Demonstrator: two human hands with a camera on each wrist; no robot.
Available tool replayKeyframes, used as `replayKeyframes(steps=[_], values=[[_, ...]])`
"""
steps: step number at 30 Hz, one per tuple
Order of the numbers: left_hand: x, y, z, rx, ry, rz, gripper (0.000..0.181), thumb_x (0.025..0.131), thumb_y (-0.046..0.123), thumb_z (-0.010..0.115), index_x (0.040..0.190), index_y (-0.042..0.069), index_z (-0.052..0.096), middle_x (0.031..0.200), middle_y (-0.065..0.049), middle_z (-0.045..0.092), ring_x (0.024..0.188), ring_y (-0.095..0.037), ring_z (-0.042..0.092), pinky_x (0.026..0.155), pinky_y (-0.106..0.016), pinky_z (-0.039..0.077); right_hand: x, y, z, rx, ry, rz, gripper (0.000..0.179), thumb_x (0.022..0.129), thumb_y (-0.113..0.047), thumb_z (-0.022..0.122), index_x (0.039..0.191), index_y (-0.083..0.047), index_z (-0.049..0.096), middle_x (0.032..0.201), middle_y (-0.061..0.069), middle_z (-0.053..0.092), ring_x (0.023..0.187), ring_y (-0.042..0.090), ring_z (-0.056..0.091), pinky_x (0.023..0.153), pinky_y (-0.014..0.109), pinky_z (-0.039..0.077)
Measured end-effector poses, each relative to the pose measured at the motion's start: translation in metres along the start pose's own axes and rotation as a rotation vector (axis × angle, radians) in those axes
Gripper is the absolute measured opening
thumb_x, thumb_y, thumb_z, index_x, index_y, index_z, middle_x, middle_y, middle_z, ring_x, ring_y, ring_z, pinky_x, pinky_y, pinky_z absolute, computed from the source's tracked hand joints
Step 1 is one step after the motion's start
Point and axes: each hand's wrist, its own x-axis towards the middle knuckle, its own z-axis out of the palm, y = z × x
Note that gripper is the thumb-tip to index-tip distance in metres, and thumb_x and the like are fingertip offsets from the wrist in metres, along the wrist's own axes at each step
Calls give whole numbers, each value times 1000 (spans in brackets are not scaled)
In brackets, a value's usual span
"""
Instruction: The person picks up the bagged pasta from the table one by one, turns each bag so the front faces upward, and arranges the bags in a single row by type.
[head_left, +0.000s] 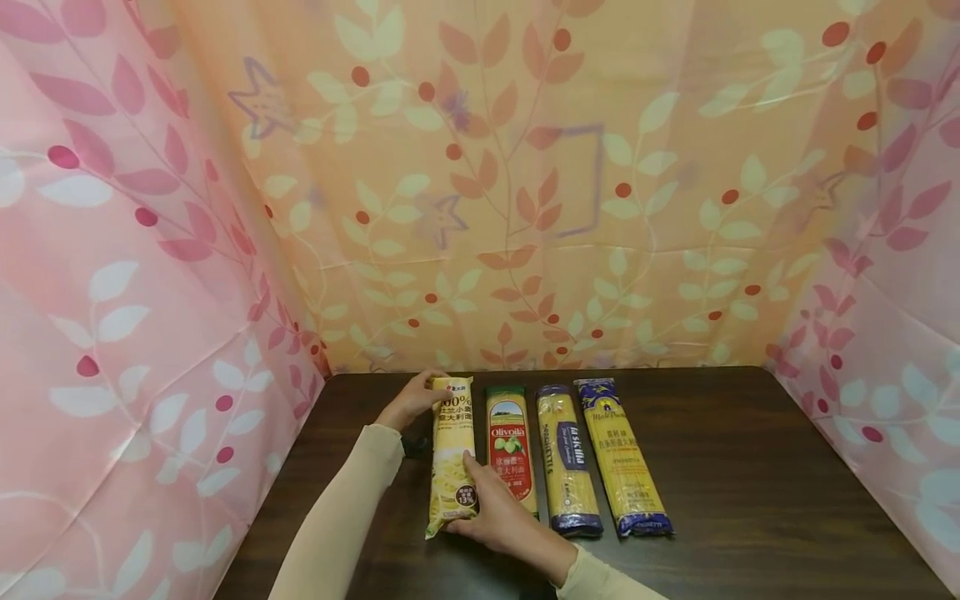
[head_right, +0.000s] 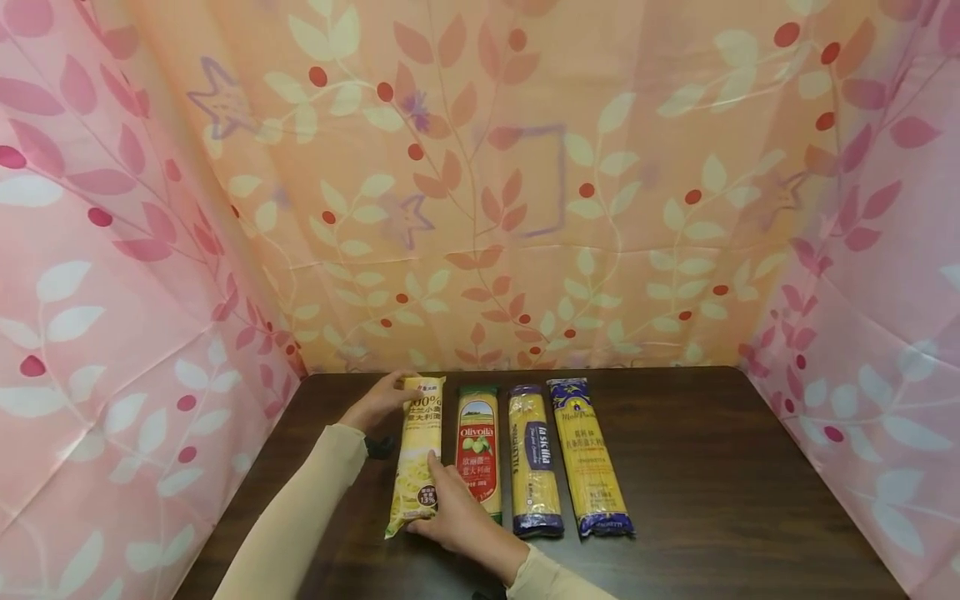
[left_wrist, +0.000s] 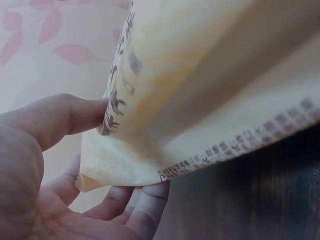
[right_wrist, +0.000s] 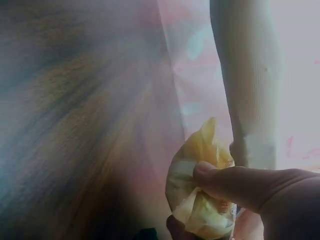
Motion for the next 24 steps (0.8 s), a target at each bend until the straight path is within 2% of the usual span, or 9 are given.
replayKeyframes(steps=[5,11,15,24], values=[[4,-4,1,11,1,-13,43,104,17,72,142,3,58,148,-29,50,119,-39,58,101,-58,51,7,-1,6,-5,-19,39,113,83,-30,97,168,0,29,150,28,52,136,41,55,106,56,51],[8,-9,4,-20,-2,-23,47,104,13,71,146,-1,54,136,-28,57,108,-34,63,93,-50,55,12,1,11,-4,-33,74,115,83,-28,97,169,0,26,146,28,53,127,37,60,101,54,55],[9,-11,7,10,13,-33,48,106,12,69,148,-2,51,135,-26,59,107,-34,64,90,-49,56,15,3,15,-27,-33,73,116,83,-28,97,169,2,26,142,25,54,122,32,61,100,50,55],[11,-15,14,81,34,-35,51,108,13,67,154,1,49,136,-26,61,108,-34,66,91,-49,56,18,5,18,-43,-31,86,116,83,-31,97,168,3,26,141,25,55,122,32,61,101,51,55]])
